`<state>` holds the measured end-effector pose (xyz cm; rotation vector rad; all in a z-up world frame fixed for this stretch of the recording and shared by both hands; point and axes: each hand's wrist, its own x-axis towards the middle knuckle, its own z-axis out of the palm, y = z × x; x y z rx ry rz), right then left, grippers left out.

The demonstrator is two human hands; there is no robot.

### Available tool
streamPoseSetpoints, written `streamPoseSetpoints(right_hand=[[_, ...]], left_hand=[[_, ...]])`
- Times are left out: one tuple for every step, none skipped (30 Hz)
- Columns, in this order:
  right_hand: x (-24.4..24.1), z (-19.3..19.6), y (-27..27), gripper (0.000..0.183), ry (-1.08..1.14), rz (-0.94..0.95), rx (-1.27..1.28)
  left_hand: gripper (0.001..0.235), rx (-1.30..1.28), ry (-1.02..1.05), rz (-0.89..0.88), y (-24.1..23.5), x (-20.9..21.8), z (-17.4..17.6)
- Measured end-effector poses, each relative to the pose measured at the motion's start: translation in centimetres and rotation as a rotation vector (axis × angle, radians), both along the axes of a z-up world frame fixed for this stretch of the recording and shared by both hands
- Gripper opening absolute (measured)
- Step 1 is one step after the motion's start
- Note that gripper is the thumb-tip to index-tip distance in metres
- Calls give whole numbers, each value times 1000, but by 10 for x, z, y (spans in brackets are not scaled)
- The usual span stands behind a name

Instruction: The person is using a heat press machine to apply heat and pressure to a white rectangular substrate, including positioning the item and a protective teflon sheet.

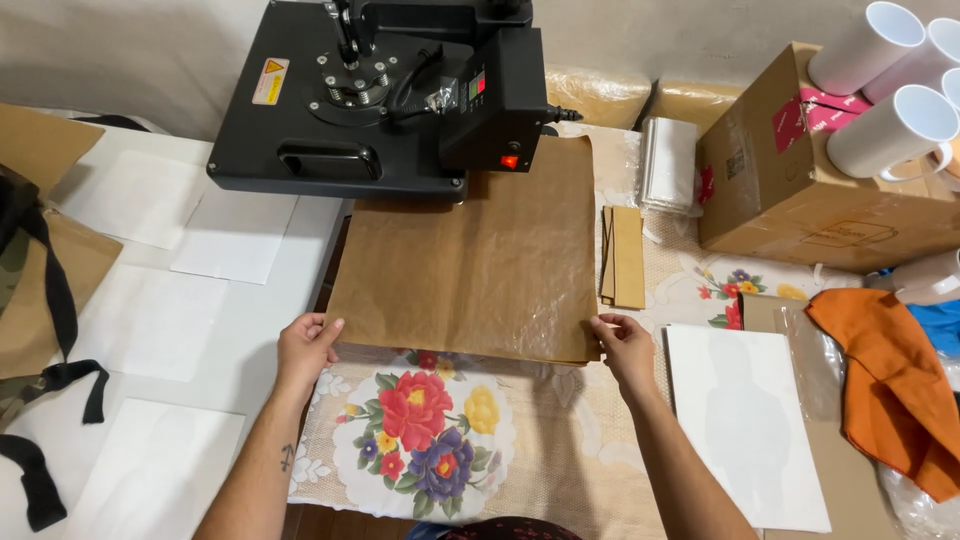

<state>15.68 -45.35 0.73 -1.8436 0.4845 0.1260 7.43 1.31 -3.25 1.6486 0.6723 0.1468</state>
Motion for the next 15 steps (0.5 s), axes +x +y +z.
streamPoseSetpoints(right_hand=[[-4, 4, 0, 42, 10, 10, 7], [-5, -4, -6, 42, 11, 9, 6], [-6, -12, -12, 45, 15, 34, 30], [-12, -20, -18, 48, 26, 59, 52], [-15, -20, -19, 48, 35, 58, 50], [-16, -20, -19, 49, 34, 63, 59], [-18, -19, -20, 50, 33, 67, 67], [-18, -20, -19, 50, 31, 62, 68], [-19, -20, -18, 48, 28, 53, 85], [-21, -20, -18, 47, 29, 45, 101], [-23, -21, -17, 47, 31, 41, 102], [-23, -21, -16, 46, 22, 37, 103], [-23, -22, -15, 45, 13, 33, 104], [-23, -23, -16, 45, 11, 29, 105], [-23, -25, -16, 45, 2, 30, 108]], left_hand=[[31, 31, 11, 10, 1, 1, -2], [31, 30, 12, 9, 4, 3, -4], [34, 115, 43, -1, 6, 4, -5], [37, 199, 81, -11, 9, 1, -8], [37, 197, 90, -12, 6, -3, -3], [32, 142, 72, 5, 3, -3, 2], [28, 88, 55, 23, 0, -2, 8], [28, 89, 52, 18, 0, -1, 9], [28, 82, 41, 20, 0, 1, 10], [29, 75, 35, 25, 0, 0, 11], [29, 76, 36, 21, -1, -1, 12], [28, 79, 30, 23, -2, 1, 12], [28, 82, 25, 26, -2, 3, 13], [28, 83, 23, 22, -1, 4, 9], [27, 76, 17, 23, 1, 6, 6]])
